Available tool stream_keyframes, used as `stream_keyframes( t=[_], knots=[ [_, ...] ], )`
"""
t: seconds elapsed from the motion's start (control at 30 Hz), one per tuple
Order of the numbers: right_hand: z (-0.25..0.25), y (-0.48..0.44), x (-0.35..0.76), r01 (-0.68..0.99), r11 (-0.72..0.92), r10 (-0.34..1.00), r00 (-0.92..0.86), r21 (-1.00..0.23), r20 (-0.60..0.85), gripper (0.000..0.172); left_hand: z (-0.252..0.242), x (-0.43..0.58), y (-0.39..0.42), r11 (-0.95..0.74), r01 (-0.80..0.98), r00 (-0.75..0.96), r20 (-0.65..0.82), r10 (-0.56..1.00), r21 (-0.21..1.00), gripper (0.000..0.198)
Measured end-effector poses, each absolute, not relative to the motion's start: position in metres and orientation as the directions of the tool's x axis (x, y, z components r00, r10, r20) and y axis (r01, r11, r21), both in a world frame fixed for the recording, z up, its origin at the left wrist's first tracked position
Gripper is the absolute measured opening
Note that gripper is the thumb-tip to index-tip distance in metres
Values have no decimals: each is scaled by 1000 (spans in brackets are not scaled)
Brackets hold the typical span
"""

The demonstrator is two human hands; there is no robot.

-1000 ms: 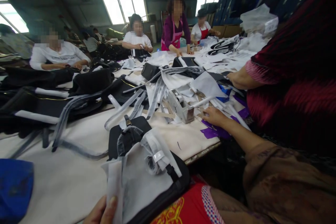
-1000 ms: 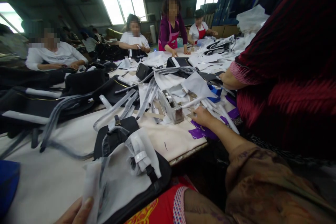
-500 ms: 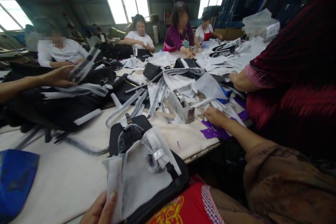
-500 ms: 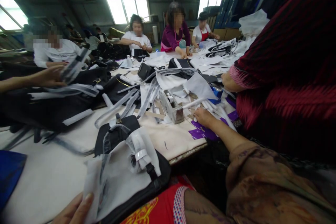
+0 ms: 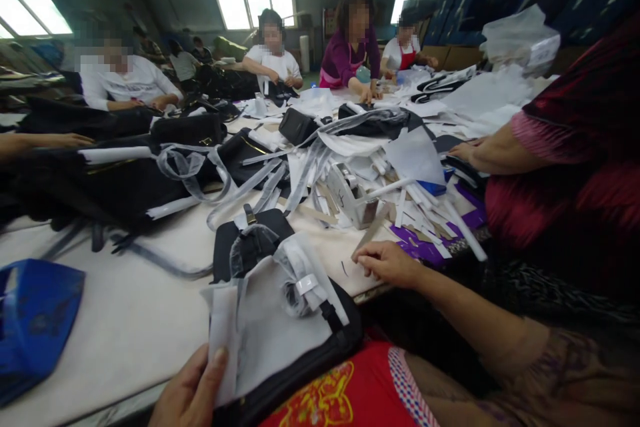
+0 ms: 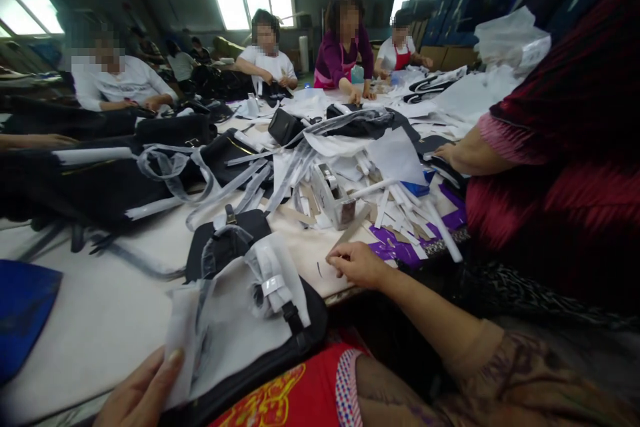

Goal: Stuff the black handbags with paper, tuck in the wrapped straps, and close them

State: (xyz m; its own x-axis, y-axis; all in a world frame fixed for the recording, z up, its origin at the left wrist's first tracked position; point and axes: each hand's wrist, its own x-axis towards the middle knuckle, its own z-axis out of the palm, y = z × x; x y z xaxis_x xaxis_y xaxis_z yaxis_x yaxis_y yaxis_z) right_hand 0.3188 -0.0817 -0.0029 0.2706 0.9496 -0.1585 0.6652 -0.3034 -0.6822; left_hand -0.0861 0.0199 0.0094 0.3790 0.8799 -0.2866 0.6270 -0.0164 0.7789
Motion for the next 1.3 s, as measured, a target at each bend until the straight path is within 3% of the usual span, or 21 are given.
stream_keyframes(
  t=[0.07,0.17,0.27,0.4,0.53,0.8,1.3],
  knots=[
    [-4,-76,322,663,-205,966,255,-720,-41,25,12,-85,16,-31,620,381,-267,885,784,52],
    [-7,-70,344,854,-83,960,206,-514,188,22,11,-86,11,-33,613,384,-261,886,789,49],
    [-16,-67,361,952,18,982,41,-306,186,23,10,-87,10,-20,609,395,-282,874,793,50],
    [-32,-65,363,978,98,987,-72,-184,142,19,11,-85,10,-27,620,406,-292,866,784,50],
    [-41,-60,358,973,83,986,-48,-217,162,19,11,-84,10,7,622,404,-328,854,783,52],
    [-40,-45,361,890,-13,986,87,-456,143,18,8,-87,10,16,611,411,-334,848,792,52],
    [-39,-39,363,919,11,997,18,-394,69,21,10,-86,10,1,612,406,-315,858,791,52]
  ],
)
